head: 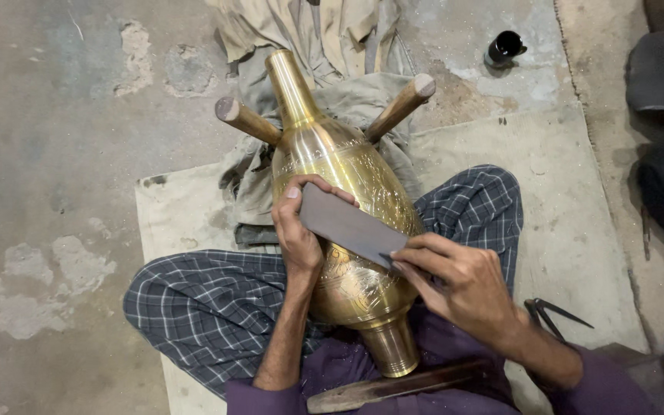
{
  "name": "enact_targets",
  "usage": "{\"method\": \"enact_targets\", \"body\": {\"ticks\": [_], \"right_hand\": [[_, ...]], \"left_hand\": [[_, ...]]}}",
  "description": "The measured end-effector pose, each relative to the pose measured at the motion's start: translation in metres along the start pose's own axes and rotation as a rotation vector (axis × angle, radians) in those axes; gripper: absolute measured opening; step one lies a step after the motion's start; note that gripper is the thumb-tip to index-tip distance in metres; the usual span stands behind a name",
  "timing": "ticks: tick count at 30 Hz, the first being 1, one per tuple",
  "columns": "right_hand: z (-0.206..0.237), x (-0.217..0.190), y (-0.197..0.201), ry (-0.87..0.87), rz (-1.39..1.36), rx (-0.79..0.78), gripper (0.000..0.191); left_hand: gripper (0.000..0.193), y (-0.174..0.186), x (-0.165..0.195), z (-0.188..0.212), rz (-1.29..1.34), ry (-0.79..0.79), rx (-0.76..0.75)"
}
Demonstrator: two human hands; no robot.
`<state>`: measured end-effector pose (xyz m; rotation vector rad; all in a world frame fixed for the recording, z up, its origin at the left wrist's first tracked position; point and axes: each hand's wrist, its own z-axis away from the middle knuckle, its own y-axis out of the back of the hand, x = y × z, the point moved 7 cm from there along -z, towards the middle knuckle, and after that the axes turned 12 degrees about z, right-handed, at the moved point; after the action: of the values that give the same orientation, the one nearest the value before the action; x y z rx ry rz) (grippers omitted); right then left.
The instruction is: The person sits cross-legged on the floor with a brass vessel on their lap and engraves a decorative pattern into its surface, holding a small chisel against the metal and striking it with a wooden mallet. They also rub a flat abrasive block over the engraved area and reposition the vessel between passes.
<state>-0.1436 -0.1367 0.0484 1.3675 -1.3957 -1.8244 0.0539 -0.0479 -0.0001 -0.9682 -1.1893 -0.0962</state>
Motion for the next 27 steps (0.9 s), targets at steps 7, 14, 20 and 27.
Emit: {"method": "enact_targets", "body": {"ticks": [7,14,20,27], "right_hand": [[0.034,0.008,0.025,-0.071,0.030,0.098,0.016],[0.008,0.008,-0.002,0.048,0.005,0.066,0.016],[0.035,0.011,0.024,-0.024,0.044,0.105,0.017],[0.007,0.006,0.002,0.019,0.002,0.036,0.017]], "left_hand": [[0.042,-0.002,-0.001,0.002,-0.006,-0.008,-0.032],[0.044,0.000,-0.003,0.000,0.030,0.002,-0.022],[0.043,-0.001,-0.002,0.000,-0.011,-0.038,-0.060],[0.042,0.000,-0.003,0.000,0.063,0.008,-0.021]]}}
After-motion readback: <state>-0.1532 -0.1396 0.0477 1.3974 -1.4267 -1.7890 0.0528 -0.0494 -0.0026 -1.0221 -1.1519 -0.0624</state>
